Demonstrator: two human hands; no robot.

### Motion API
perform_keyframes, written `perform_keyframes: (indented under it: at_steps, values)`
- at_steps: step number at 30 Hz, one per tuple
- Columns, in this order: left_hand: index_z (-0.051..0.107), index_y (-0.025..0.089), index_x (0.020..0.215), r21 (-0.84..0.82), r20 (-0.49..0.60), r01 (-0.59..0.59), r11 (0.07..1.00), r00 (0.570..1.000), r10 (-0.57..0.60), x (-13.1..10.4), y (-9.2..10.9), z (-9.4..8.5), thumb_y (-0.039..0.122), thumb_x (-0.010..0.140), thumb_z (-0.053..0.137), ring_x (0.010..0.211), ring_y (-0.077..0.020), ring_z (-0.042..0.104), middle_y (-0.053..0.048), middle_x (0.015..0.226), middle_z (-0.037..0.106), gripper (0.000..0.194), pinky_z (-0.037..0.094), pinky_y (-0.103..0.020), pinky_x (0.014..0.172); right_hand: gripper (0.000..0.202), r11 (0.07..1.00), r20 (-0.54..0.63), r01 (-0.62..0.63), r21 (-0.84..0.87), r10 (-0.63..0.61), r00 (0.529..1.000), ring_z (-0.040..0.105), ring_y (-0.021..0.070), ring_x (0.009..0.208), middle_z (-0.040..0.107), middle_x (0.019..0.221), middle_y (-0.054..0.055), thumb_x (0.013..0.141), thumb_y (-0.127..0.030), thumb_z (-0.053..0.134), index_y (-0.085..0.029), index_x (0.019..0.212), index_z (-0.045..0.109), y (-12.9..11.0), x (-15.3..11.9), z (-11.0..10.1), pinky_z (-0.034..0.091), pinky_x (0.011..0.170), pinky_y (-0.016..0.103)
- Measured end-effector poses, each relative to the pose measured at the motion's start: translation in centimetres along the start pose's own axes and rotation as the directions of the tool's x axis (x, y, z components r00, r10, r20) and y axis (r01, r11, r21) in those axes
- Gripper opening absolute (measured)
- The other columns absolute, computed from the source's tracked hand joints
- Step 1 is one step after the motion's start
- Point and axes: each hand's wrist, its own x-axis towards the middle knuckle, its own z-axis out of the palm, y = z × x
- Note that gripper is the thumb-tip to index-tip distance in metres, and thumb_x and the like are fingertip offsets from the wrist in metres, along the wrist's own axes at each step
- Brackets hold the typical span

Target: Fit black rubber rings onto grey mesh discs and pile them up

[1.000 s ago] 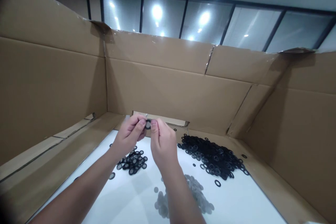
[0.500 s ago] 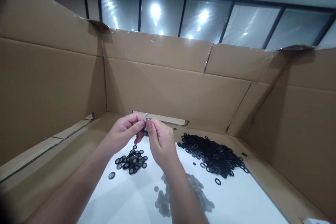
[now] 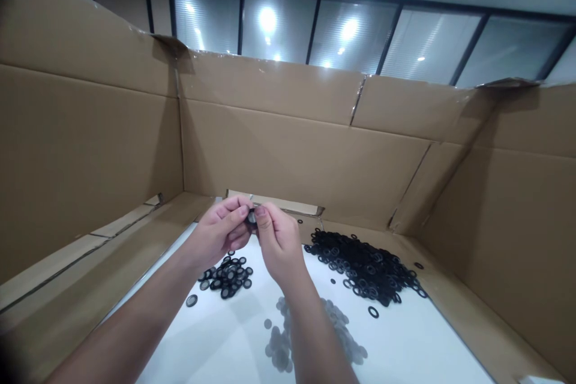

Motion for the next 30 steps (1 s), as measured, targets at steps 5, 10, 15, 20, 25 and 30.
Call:
perform_keyframes:
  at_steps: [5, 10, 15, 20, 25, 30]
  values:
    - [0.054, 0.018, 0.083, 0.121, -0.051, -0.072, 0.990, 0.996, 0.078, 0.1, 0.4, -0.4, 0.034, 0.091, 0.062, 0.046, -0.0056, 0.043, 0.007, 0.053, 0.046, 0.020, 0.036, -0.016, 0.044, 0.025, 0.968, -0.074, -0.080, 0.239, 0.100, 0.992, 0.042, 0.0097, 0.051, 0.049, 0.060, -0.005, 0.095, -0.043, 0.055, -0.021, 0.082, 0.056, -0.3, 0.1, 0.4, 0.032, 0.048, 0.023]
    - [0.054, 0.018, 0.083, 0.193, -0.082, -0.060, 0.979, 0.994, 0.077, 0.2, 0.6, -0.4, 0.038, 0.091, 0.061, 0.047, -0.0064, 0.044, 0.007, 0.053, 0.048, 0.022, 0.036, -0.016, 0.044, 0.024, 0.904, -0.108, -0.138, 0.404, 0.197, 0.974, 0.039, 0.0081, 0.048, 0.048, 0.055, -0.006, 0.092, -0.042, 0.062, -0.020, 0.082, 0.061, -0.5, 0.1, 1.1, 0.029, 0.045, 0.021]
    - [0.055, 0.017, 0.084, 0.254, -0.121, -0.071, 0.965, 0.987, 0.104, 0.2, 0.7, -0.3, 0.038, 0.091, 0.061, 0.047, -0.0062, 0.043, 0.007, 0.053, 0.047, 0.022, 0.035, -0.017, 0.045, 0.026, 0.875, -0.116, -0.172, 0.453, 0.249, 0.962, 0.038, 0.0078, 0.046, 0.045, 0.050, -0.007, 0.091, -0.041, 0.063, -0.019, 0.077, 0.060, -0.4, 0.1, 1.6, 0.027, 0.044, 0.021]
    - [0.055, 0.017, 0.079, 0.284, -0.148, -0.055, 0.957, 0.984, 0.101, 0.2, 0.9, -0.3, 0.036, 0.091, 0.060, 0.049, -0.0061, 0.043, 0.006, 0.053, 0.048, 0.023, 0.035, -0.017, 0.048, 0.024, 0.868, -0.131, -0.148, 0.475, 0.236, 0.963, 0.037, 0.0073, 0.046, 0.045, 0.051, -0.007, 0.092, -0.039, 0.062, -0.019, 0.080, 0.062, -0.1, 0.1, 2.1, 0.028, 0.045, 0.021]
    - [0.053, 0.018, 0.079, 0.271, -0.143, -0.038, 0.962, 0.986, 0.080, 0.2, 0.8, -0.3, 0.037, 0.093, 0.058, 0.048, -0.0063, 0.042, 0.006, 0.054, 0.048, 0.024, 0.035, -0.018, 0.048, 0.024, 0.855, -0.134, -0.143, 0.498, 0.238, 0.962, 0.036, 0.0070, 0.045, 0.044, 0.051, -0.007, 0.092, -0.040, 0.062, -0.019, 0.080, 0.061, 0.2, 0.1, 2.4, 0.027, 0.044, 0.021]
    - [0.053, 0.018, 0.083, 0.402, -0.075, -0.058, 0.914, 0.993, 0.096, -0.2, 1.9, -0.5, 0.038, 0.094, 0.056, 0.051, -0.0074, 0.044, 0.006, 0.057, 0.047, 0.023, 0.037, -0.020, 0.051, 0.024, 0.931, -0.089, -0.152, 0.332, 0.192, 0.977, 0.042, 0.0094, 0.049, 0.049, 0.055, -0.005, 0.094, -0.042, 0.058, -0.020, 0.083, 0.060, -0.2, 0.2, 1.1, 0.031, 0.047, 0.022]
